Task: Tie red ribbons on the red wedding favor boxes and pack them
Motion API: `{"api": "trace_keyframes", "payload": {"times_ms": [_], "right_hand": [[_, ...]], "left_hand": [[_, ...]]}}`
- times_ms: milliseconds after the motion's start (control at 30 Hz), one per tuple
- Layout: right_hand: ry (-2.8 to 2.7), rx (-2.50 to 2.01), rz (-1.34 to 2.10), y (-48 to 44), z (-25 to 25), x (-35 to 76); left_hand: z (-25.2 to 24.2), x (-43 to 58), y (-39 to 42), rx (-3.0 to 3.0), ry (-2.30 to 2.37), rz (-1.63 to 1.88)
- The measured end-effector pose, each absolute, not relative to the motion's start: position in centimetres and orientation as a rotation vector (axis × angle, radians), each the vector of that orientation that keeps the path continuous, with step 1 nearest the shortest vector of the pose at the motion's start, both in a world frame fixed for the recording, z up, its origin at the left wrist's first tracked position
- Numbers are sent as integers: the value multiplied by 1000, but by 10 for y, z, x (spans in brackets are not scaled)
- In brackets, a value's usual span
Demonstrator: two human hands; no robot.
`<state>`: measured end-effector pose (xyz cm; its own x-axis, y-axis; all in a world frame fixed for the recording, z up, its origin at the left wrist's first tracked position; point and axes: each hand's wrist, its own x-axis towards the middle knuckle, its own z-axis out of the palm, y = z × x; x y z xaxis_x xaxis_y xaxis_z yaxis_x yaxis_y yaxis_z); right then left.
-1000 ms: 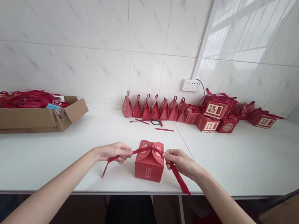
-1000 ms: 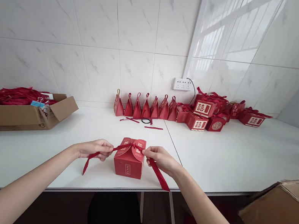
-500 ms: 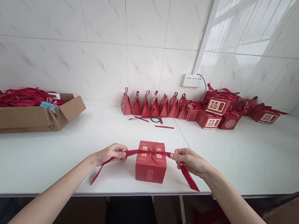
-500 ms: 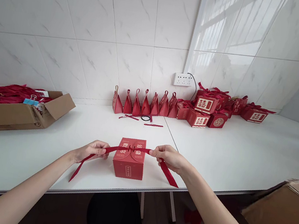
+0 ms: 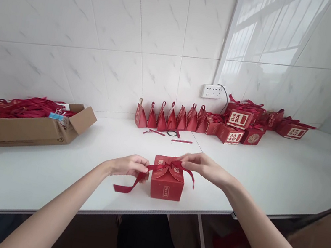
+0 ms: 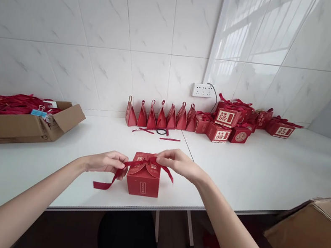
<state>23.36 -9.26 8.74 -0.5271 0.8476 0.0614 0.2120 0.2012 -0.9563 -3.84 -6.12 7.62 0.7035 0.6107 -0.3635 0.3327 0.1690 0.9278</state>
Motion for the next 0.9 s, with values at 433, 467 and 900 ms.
{"api": "trace_keyframes", "payload": {"times_ms": [433,467,900], "right_hand": [[-1739,-1073,886,-83,62,176],[-1738,-1072,879,-83,60,176],[-1676,-1108,914,-82,51,174]], "left_hand": [[104,-27,-74,2157,1160,370],[106,-26,-75,2211,1190,344],[146,6,-83,2405,1232,310]]}}
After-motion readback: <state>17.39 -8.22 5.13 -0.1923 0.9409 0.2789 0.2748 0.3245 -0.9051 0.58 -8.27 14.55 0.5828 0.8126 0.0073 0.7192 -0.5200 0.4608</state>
